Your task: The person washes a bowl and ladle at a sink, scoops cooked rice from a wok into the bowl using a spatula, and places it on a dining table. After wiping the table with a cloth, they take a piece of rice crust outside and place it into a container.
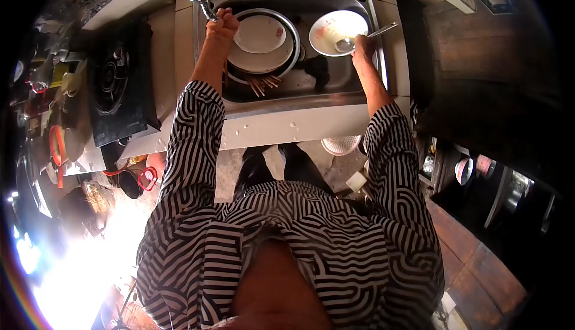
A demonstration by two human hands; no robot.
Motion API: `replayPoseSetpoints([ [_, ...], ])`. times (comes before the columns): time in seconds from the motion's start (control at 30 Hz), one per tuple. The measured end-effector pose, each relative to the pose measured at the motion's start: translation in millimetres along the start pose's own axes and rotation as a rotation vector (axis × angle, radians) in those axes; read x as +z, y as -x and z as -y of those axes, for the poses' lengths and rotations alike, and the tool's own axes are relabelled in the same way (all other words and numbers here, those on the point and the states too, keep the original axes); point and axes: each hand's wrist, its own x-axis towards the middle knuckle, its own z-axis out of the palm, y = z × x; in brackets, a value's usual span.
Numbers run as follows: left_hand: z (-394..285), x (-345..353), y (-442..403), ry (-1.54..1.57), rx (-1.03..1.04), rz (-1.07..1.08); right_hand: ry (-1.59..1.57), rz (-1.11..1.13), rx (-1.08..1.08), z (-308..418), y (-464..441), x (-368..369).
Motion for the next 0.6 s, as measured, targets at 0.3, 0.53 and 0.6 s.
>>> replayPoseSetpoints([
  [0.3, 35.8, 14.9, 17.5, 0.025, 0.15, 0.084, -0.103, -0.085, 0.24, -79.9, -15.7, -7.3],
  [0.53, 37.2, 23.2, 28.9, 0.228, 0.209, 0.305, -0.226, -0.054, 0.142, -153.5, -54.5, -12.7],
  [0.6, 40.5, 18.1, 31.4, 0.205, 0.167, 0.235, -0.337, -0.029, 0.159, -176.0, -68.8, -23.1],
])
